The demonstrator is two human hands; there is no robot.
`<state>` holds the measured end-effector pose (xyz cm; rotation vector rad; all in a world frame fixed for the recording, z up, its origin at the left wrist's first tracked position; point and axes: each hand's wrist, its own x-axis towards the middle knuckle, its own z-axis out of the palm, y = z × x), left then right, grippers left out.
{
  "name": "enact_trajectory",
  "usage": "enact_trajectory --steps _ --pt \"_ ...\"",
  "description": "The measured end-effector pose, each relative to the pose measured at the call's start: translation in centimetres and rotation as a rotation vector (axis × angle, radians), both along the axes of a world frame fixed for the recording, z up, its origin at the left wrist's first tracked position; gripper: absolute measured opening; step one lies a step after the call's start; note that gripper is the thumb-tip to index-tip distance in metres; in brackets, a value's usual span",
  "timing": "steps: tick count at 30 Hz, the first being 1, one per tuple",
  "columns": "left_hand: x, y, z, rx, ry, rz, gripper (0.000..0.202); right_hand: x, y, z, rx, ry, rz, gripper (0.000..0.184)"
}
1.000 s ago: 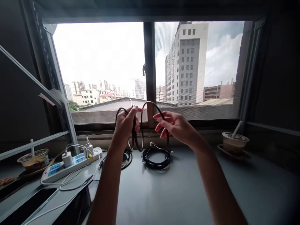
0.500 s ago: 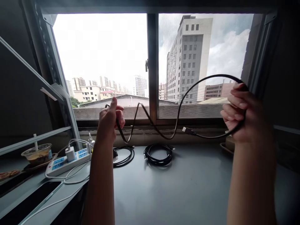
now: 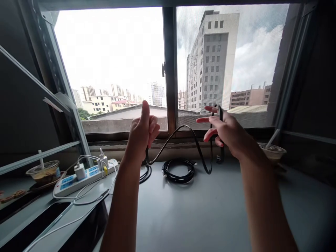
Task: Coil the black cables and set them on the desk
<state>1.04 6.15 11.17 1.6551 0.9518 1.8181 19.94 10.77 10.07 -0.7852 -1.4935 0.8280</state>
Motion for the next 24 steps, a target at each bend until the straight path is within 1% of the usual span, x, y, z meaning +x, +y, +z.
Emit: enact_trajectory --steps 1,2,3,6,8,10,12,14,15,17,19,21,22,24 --pt "0.4 -0.3 0.1 -0.007 0.022 0.015 0.063 -0.2 0.2 -0.2 0.007 -0.069 -0.035 0.032" --pt "0.8 -0.6 0.1 -0.012 0.039 0.036 0.063 -0.3 0.4 -0.4 0.002 -0.124 -0.039 0.032" --pt "1.2 -0.9 0.2 -0.011 0.050 0.058 0.064 -0.4 0.4 -0.5 -0.017 -0.169 -0.010 0.031" --pt "2.0 -1.3 0.3 0.016 0.074 0.101 0.066 -0.6 0.1 -0.5 -0.107 -0.252 0.167 0.032" --pt "2.2 -1.2 0.2 0.044 0.094 0.120 0.067 -0.7 -0.5 -0.3 -0.135 -0.262 0.255 0.033" --pt "2.3 -1.0 0.2 0.079 0.097 0.173 0.068 -0.9 -1.0 -0.1 -0.114 -0.249 0.318 0.031" --pt "2.4 -0.7 0.1 0.145 0.066 0.249 0.067 -1.0 -1.2 0.0 -0.055 -0.235 0.362 0.027" --pt "2.5 -0.7 0.0 0.251 -0.011 0.335 0.066 -0.9 -1.1 -0.1 0.037 -0.244 0.361 0.024" --pt "2.6 -0.7 -0.1 0.311 -0.061 0.383 0.066 -0.8 -0.9 -0.2 0.085 -0.250 0.334 0.024" --pt "2.8 -0.9 -0.2 0.415 -0.153 0.481 0.065 -0.5 -0.4 -0.3 0.161 -0.225 0.237 0.021" --pt "2.9 -1.0 -0.3 0.477 -0.202 0.547 0.064 -0.3 0.2 -0.2 0.176 -0.111 0.132 0.014" --pt "2.9 -1.1 -0.4 0.470 -0.204 0.544 0.063 -0.2 0.5 0.0 0.143 0.051 0.103 0.012" --pt "2.9 -1.0 -0.4 0.445 -0.193 0.520 0.062 -0.3 0.5 0.0 0.120 0.122 0.120 0.013" --pt "2.8 -0.6 -0.5 0.365 -0.150 0.451 0.061 -0.5 0.3 0.2 0.066 0.197 0.208 0.021"
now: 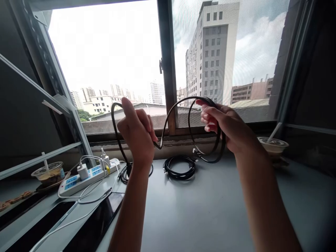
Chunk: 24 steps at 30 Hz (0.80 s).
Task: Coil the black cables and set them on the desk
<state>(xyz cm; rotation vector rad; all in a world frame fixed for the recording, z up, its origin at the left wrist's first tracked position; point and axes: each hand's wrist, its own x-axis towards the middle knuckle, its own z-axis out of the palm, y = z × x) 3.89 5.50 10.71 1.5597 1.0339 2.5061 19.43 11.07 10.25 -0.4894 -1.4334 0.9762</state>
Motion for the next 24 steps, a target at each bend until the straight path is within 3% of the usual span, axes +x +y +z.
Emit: enact_trajectory --steps 4,9,11,15,19,22,24 --pt "0.1 1.1 -0.4 -0.264 0.203 -0.152 0.064 -0.7 -1.0 -0.1 0.009 -0.128 0.213 0.033" --pt "-0.1 2.4 -1.2 -0.556 0.414 -0.249 0.067 -0.8 -2.3 -0.5 0.289 -0.516 0.318 0.034" --pt "-0.3 2.8 -1.4 -0.597 0.450 -0.310 0.069 -0.7 -2.5 -0.6 0.409 -0.617 0.227 0.025" --pt "-0.5 2.9 -1.3 -0.588 0.523 -0.352 0.069 -0.4 -1.6 -0.9 0.495 -0.673 -0.154 0.006" --pt "-0.2 2.1 -0.7 -0.407 0.494 -0.170 0.049 -0.2 -0.3 -1.2 0.494 -0.649 -0.367 0.013" --pt "-0.3 1.2 -0.3 -0.273 0.511 -0.019 0.027 0.0 0.1 -1.3 0.485 -0.601 -0.431 0.018" --pt "-0.7 0.9 -0.3 -0.240 0.548 -0.005 0.031 0.0 0.0 -1.1 0.506 -0.543 -0.432 0.018"
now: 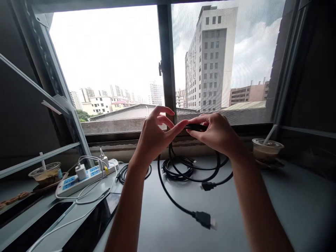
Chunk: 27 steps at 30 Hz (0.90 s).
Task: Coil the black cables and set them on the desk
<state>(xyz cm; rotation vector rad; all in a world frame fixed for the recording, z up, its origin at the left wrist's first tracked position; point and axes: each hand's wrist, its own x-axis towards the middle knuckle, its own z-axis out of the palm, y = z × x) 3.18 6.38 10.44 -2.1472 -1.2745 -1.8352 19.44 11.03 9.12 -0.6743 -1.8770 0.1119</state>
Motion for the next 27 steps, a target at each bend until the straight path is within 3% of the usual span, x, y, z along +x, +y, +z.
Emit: enact_trajectory --steps 2,4,8,10,16,18,22,27 --pt "-0.6 0.2 -0.2 -0.037 0.074 -0.043 0.050 0.0 -0.2 0.3 0.048 0.051 0.042 0.017" --pt "-1.3 1.2 -0.8 -0.112 0.151 -0.082 0.058 0.0 -0.5 0.6 0.092 0.129 0.083 0.018" --pt "-2.0 4.2 -2.0 -0.145 0.085 -0.016 0.027 0.3 -0.4 1.0 0.143 0.407 0.092 0.018" --pt "-2.0 5.4 -2.4 -0.136 -0.051 0.011 0.031 0.6 -0.2 1.1 0.149 0.464 0.107 0.018" --pt "-1.1 5.1 -2.1 -0.252 -0.602 -0.281 0.047 -0.1 1.7 0.3 -0.105 0.259 0.245 0.026" --pt "-0.6 4.2 -1.6 -0.200 -0.707 -0.326 0.050 -0.8 2.4 -0.1 -0.154 0.225 0.241 0.029" --pt "0.2 3.2 -1.1 -0.098 -0.750 -0.340 0.052 -1.4 2.4 -0.3 -0.281 0.344 0.324 0.032" --pt "0.7 4.2 -1.9 -0.197 -0.696 -0.311 0.047 -0.4 0.4 0.5 -0.481 0.480 0.568 0.039"
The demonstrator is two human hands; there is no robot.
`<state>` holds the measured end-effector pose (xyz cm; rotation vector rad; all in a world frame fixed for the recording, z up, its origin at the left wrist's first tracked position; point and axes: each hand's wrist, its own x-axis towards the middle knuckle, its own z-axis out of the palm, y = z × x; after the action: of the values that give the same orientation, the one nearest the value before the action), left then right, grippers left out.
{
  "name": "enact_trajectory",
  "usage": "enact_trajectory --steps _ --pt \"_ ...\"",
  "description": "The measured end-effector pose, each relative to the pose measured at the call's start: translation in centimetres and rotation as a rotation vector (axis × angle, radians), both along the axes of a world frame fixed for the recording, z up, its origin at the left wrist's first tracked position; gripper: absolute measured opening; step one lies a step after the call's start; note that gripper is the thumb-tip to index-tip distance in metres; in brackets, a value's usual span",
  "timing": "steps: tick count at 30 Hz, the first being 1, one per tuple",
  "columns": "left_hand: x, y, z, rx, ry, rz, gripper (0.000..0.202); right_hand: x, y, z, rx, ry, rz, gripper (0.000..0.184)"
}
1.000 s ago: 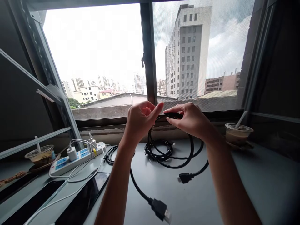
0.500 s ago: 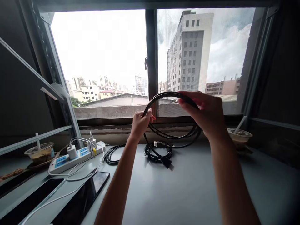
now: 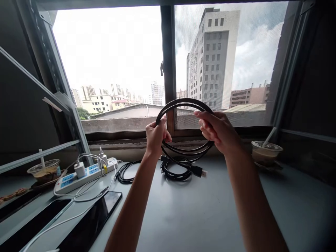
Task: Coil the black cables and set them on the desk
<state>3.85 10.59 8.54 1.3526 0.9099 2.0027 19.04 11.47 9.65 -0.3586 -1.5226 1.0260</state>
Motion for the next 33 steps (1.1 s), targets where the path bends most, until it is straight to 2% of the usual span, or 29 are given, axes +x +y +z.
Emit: enact_trajectory --steps 2,4,9,14,16,21,26,28,30,33 --pt "0.4 0.8 -0.6 -0.069 0.006 0.004 0.042 0.2 -0.9 0.4 -0.038 0.035 0.035 0.039" --pt "0.8 1.4 -1.2 -0.135 0.022 -0.023 0.036 0.2 -1.6 0.7 -0.060 0.069 0.005 0.036" --pt "2.4 1.6 -2.2 -0.282 0.120 -0.167 0.029 0.0 -3.3 1.4 -0.079 0.213 -0.054 0.037" --pt "4.2 1.0 -2.7 -0.368 0.162 -0.323 0.030 -0.1 -3.7 1.3 0.031 0.339 -0.033 0.037" --pt "4.6 1.0 -2.8 -0.358 0.143 -0.342 0.028 -0.2 -3.5 1.1 0.083 0.344 -0.010 0.037" --pt "4.5 1.3 -3.0 -0.258 0.145 -0.199 0.034 -0.4 -2.8 0.7 0.180 0.312 0.016 0.037" --pt "3.5 0.9 -2.6 -0.285 0.283 -0.131 0.047 -0.6 -2.4 0.5 0.218 0.280 -0.032 0.037" --pt "3.1 1.0 -2.6 -0.289 0.319 -0.098 0.048 -0.5 -2.2 0.4 0.225 0.254 -0.149 0.035" --pt "2.8 1.3 -2.6 -0.280 0.352 -0.012 0.048 -0.2 -2.0 0.3 0.229 0.184 -0.340 0.027" --pt "2.1 1.9 -2.7 -0.241 0.458 0.235 0.049 0.6 -1.4 0.3 0.264 0.054 -0.620 0.012"
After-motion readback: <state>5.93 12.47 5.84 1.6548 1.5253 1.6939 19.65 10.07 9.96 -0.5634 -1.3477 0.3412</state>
